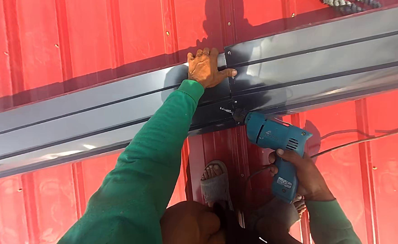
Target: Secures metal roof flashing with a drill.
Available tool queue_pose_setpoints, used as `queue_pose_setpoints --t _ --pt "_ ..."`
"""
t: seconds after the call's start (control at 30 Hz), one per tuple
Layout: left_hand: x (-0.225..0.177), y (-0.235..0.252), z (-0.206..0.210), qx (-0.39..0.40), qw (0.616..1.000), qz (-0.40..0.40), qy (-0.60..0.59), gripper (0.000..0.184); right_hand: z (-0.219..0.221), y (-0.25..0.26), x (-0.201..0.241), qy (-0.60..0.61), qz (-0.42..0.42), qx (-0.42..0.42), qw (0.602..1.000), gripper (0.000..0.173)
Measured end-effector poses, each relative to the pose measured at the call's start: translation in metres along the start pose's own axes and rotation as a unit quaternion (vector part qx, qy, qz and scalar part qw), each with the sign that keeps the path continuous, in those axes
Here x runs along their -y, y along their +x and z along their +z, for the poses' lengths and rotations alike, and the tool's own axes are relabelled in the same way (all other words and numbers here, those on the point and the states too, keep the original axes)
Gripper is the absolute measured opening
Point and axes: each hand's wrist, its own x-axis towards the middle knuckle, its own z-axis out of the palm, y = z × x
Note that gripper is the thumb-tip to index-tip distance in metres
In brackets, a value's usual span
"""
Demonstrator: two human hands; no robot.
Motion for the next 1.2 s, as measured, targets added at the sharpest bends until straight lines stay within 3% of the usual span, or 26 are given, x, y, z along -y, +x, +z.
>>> queue_pose_setpoints --t 0.13,0.27,0.37,0.57,0.87,1.2 --pt "-0.002 0.002 -0.015 0.020 1.000 -0.011 -0.015 0.101 0.011 -0.021 0.011 -0.154 -0.066 0.035 0.985 0.050" --pt "0.004 0.008 -0.008 0.049 0.998 -0.017 -0.026 0.102 -0.009 -0.069 0.009 -0.149 -0.160 -0.009 0.976 0.053" --pt "0.006 0.017 -0.002 0.047 0.998 -0.016 -0.041 0.099 -0.009 -0.063 0.007 -0.137 -0.219 -0.050 0.965 0.055" --pt "0.006 0.022 -0.002 0.082 0.995 -0.021 -0.052 0.103 0.012 -0.038 -0.016 -0.107 -0.237 -0.066 0.963 0.058" --pt "0.013 0.045 0.008 0.163 0.984 -0.037 -0.064 0.101 0.031 -0.026 -0.055 -0.202 -0.276 -0.111 0.933 0.056" --pt "0.022 0.056 0.021 0.189 0.978 -0.036 -0.075 0.100 0.041 -0.014 -0.070 -0.205 -0.312 -0.124 0.920 0.056"
